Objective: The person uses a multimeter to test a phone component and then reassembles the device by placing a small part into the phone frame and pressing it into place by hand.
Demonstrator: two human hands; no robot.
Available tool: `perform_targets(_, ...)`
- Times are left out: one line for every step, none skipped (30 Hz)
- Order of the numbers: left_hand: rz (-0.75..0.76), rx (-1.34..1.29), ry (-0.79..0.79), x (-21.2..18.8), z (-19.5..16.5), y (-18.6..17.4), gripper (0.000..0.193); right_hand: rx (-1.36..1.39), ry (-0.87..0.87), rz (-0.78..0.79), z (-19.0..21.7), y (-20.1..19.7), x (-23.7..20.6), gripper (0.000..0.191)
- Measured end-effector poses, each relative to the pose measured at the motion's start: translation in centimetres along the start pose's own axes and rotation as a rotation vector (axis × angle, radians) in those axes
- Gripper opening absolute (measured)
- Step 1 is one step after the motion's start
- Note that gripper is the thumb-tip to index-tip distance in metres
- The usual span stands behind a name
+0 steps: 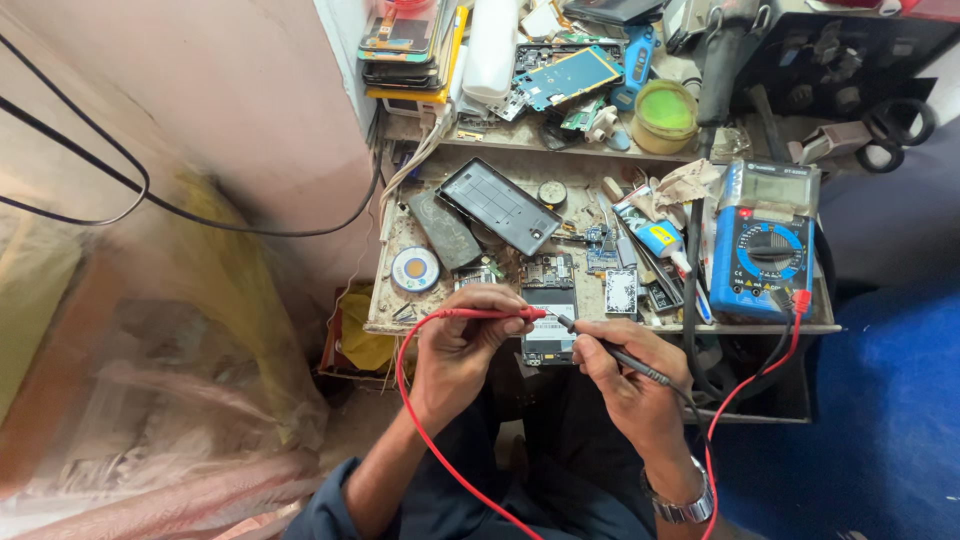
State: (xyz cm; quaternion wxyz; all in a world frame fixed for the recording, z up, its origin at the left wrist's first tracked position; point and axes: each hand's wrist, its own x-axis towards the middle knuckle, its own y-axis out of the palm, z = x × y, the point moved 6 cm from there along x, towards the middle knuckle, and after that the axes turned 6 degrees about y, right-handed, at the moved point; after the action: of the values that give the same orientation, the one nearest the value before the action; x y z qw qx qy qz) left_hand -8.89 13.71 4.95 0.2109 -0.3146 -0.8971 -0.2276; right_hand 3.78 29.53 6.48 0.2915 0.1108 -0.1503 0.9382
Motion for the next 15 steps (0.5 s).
perform_targets(0.000, -0.009, 0.004, 0.0, 0.0, 0.1, 0.016, -0.027, -0.010, 0.005, 0.2, 0.0, 0.1, 0.015)
perform_targets(0.002, -0.019, 0.008, 0.0, 0.0, 0.1, 0.016, -0.055, -0.019, 0.009, 0.2, 0.0, 0.1, 0.015)
perform_targets(0.004, -0.030, 0.012, 0.1, 0.1, 0.2, 0.016, -0.053, 0.014, -0.002, -0.1, -0.1, 0.2, 0.016)
perform_targets(0.012, 0.070, 0.052, 0.3, -0.1, 0.0, 0.016, -0.051, 0.047, -0.013, -0.5, -0.3, 0.5, 0.017)
perform_targets(0.021, 0.172, 0.092, 0.6, -0.2, -0.2, 0.017, -0.048, 0.081, -0.024, -1.1, -0.6, 0.6, 0.017)
perform_targets(0.029, 0.273, 0.132, 1.1, -0.3, -0.4, 0.017, -0.024, 0.104, -0.095, -1.8, -1.1, 1.2, 0.016)
perform_targets(0.040, 0.311, 0.116, 1.6, 0.1, -0.6, 0.017, 0.000, 0.128, -0.164, -2.7, -1.6, 1.9, 0.016)
perform_targets(0.052, 0.348, 0.100, 2.1, 0.5, -0.7, 0.017, 0.023, 0.153, -0.233, -3.5, -2.0, 2.3, 0.016)
perform_targets(0.065, 0.384, 0.086, 2.6, 0.9, -0.8, 0.018, 0.039, 0.129, -0.236, -4.2, -2.0, 2.8, 0.016)
perform_targets(0.098, 0.404, 0.106, 2.8, 1.0, -0.7, 0.018, 0.055, 0.106, -0.239, -4.7, -2.0, 3.0, 0.017)
perform_targets(0.132, 0.424, 0.125, 3.0, 1.0, -0.5, 0.018, 0.071, 0.084, -0.242, -5.2, -2.0, 3.2, 0.017)
perform_targets(0.165, 0.442, 0.143, 3.0, 1.1, -0.3, 0.018, 0.050, 0.093, -0.236, -5.8, -1.9, 3.2, 0.018)
perform_targets(0.164, 0.441, 0.143, 3.0, 1.2, -0.3, 0.019, 0.027, 0.102, -0.231, -6.2, -1.8, 3.0, 0.018)
perform_targets(0.162, 0.439, 0.143, 2.9, 1.2, -0.3, 0.019, 0.005, 0.110, -0.226, -6.6, -1.7, 3.0, 0.019)
perform_targets(0.161, 0.438, 0.145, 2.9, 1.2, -0.3, 0.019, -0.007, 0.086, -0.229, -6.6, -1.8, 2.8, 0.018)
